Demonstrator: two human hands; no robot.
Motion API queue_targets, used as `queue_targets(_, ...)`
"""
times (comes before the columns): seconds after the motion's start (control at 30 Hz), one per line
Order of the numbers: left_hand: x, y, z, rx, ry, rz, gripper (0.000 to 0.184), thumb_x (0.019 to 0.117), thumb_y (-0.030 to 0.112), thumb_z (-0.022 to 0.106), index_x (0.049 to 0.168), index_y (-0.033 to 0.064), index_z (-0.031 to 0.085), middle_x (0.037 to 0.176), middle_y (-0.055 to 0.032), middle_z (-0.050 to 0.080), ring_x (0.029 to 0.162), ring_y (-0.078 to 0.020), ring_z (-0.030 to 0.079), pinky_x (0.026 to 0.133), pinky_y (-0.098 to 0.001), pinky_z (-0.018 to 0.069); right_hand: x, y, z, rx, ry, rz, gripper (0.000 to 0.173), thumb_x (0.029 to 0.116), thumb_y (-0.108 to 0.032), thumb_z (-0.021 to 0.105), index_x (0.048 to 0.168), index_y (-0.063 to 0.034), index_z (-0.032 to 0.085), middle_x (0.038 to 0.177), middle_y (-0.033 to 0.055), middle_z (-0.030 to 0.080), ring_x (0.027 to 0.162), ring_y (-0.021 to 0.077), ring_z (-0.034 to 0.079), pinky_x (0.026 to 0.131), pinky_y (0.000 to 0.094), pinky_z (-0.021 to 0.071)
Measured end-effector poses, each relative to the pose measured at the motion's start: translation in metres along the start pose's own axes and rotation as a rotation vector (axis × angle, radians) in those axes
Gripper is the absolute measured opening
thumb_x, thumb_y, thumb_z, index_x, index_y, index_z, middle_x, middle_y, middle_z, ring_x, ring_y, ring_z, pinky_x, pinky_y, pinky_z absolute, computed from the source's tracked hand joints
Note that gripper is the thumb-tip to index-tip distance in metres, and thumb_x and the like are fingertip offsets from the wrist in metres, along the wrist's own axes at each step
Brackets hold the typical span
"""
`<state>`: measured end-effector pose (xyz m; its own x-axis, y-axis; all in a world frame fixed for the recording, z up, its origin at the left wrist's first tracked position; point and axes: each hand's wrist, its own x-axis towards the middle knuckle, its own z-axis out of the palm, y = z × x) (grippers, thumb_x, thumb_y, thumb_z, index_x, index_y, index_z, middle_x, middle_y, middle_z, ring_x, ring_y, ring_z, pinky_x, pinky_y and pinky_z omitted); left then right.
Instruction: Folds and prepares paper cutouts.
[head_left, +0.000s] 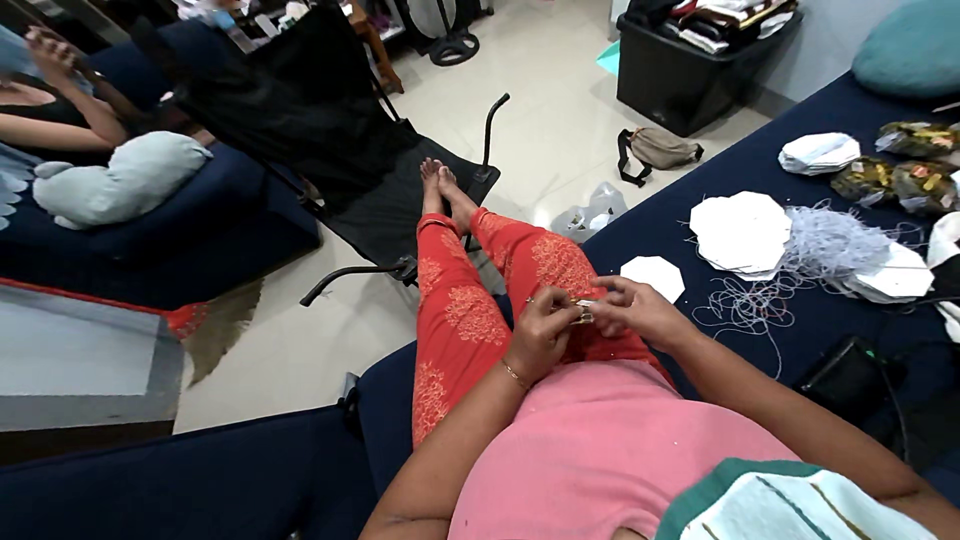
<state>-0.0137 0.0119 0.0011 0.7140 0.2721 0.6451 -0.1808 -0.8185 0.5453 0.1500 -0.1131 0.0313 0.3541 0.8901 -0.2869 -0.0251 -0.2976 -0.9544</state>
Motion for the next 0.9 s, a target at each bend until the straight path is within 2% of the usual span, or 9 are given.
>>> queue_targets(0.1, -0.001, 0.000, 0.000, 0.055, -0.016, 0.081, 0.016, 0.0850, -0.005, 0.068, 0.098, -0.0018, 0.078, 0.108, -0.0250, 0.069, 0.107, -0.0322, 0.067, 0.101, -0.0385, 0.0526, 0.003, 0.002, 0.000, 0.111, -0.073, 0.047, 0.064, 0.0861, -0.003, 0.074, 0.144, 0.0026, 0.047, 0.111, 0.0127, 0.068, 0.084, 0.0172, 0.070, 0.074, 0.0335, 0.0608)
queue_targets(0.23, -0.003, -0.004, 0.001, 0.063, -0.037, -0.026, 0.045, 0.0777, 0.010, 0.081, 0.120, -0.0014, 0.072, 0.128, -0.0284, 0.064, 0.125, -0.0441, 0.059, 0.112, -0.0566, 0.0420, 0.008, 0.011, -0.002, 0.138, 0.068, -0.028, 0.041, 0.0856, 0.003, 0.073, 0.125, 0.0025, 0.061, 0.092, 0.0062, 0.071, 0.078, 0.0121, 0.068, 0.073, 0.0299, 0.0588)
queue_targets(0.33, 0.000, -0.001, -0.005, -0.125, -0.131, -0.309, 0.106, 0.0684, 0.044, 0.090, 0.145, -0.0135, 0.044, 0.151, -0.0326, 0.043, 0.140, -0.0423, 0.044, 0.115, -0.0518, 0.0395, 0.009, 0.016, -0.003, 0.121, 0.207, -0.091, 0.024, 0.0911, -0.003, 0.071, 0.114, 0.0007, 0.065, 0.081, 0.0016, 0.071, 0.070, 0.0076, 0.067, 0.069, 0.0267, 0.0569)
queue_targets(0.4, -0.002, -0.005, -0.004, -0.268, -0.151, -0.431, 0.118, 0.0721, 0.049, 0.084, 0.153, -0.0146, 0.026, 0.149, -0.0286, 0.046, 0.136, -0.0322, 0.049, 0.112, -0.0427, 0.0437, 0.010, 0.020, -0.004, 0.112, 0.284, -0.141, 0.016, 0.0919, -0.005, 0.072, 0.106, 0.0001, 0.068, 0.081, 0.0014, 0.072, 0.069, 0.0061, 0.067, 0.068, 0.0255, 0.0574)
queue_targets(0.47, -0.002, -0.004, -0.003, -0.384, -0.141, -0.533, 0.093, 0.0870, 0.022, 0.078, 0.154, -0.0139, 0.025, 0.135, -0.0274, 0.057, 0.121, -0.0248, 0.061, 0.104, -0.0357, 0.0514, 0.011, 0.026, -0.005, 0.077, 0.340, -0.205, 0.008, 0.0922, -0.007, 0.072, 0.099, -0.0016, 0.071, 0.081, 0.0004, 0.072, 0.069, 0.0046, 0.066, 0.068, 0.0240, 0.0571)
queue_targets(0.53, 0.000, 0.000, 0.000, -0.377, -0.075, -0.598, 0.064, 0.0926, 0.003, 0.066, 0.148, -0.0138, 0.039, 0.122, -0.0253, 0.064, 0.105, -0.0195, 0.067, 0.094, -0.0309, 0.0555, 0.011, 0.030, -0.005, 0.010, 0.393, -0.290, 0.007, 0.0925, -0.008, 0.071, 0.096, -0.0019, 0.073, 0.081, 0.0005, 0.072, 0.068, 0.0034, 0.066, 0.068, 0.0229, 0.0568)
queue_targets(0.63, 0.001, -0.001, 0.000, -0.322, 0.007, -0.629, 0.054, 0.0904, 0.001, 0.067, 0.141, -0.0118, 0.050, 0.110, -0.0180, 0.068, 0.092, -0.0122, 0.067, 0.085, -0.0262, 0.0560, 0.009, 0.030, -0.005, -0.128, 0.484, -0.444, 0.010, 0.0926, -0.010, 0.070, 0.094, -0.0008, 0.074, 0.083, 0.0018, 0.072, 0.071, 0.0015, 0.066, 0.071, 0.0202, 0.0575)
queue_targets(0.73, 0.001, -0.001, 0.000, -0.296, 0.051, -0.624, 0.045, 0.0886, 0.000, 0.068, 0.131, -0.0118, 0.059, 0.113, -0.0200, 0.069, 0.091, -0.0124, 0.068, 0.084, -0.0265, 0.0565, 0.010, 0.032, -0.003, -0.304, 0.516, -0.618, 0.013, 0.0921, -0.013, 0.069, 0.092, -0.0014, 0.075, 0.088, 0.0059, 0.073, 0.078, 0.0051, 0.068, 0.075, 0.0213, 0.0570)
queue_targets(0.9, 0.003, 0.004, -0.001, -0.252, 0.071, -0.549, 0.024, 0.0869, -0.001, 0.070, 0.108, -0.0105, 0.068, 0.101, -0.0139, 0.071, 0.083, -0.0057, 0.066, 0.076, -0.0202, 0.0555, 0.009, 0.032, 0.007, -0.546, 0.563, -0.813, 0.015, 0.0907, -0.018, 0.069, 0.088, -0.0067, 0.078, 0.109, 0.0147, 0.071, 0.104, 0.0273, 0.065, 0.092, 0.0402, 0.0528)
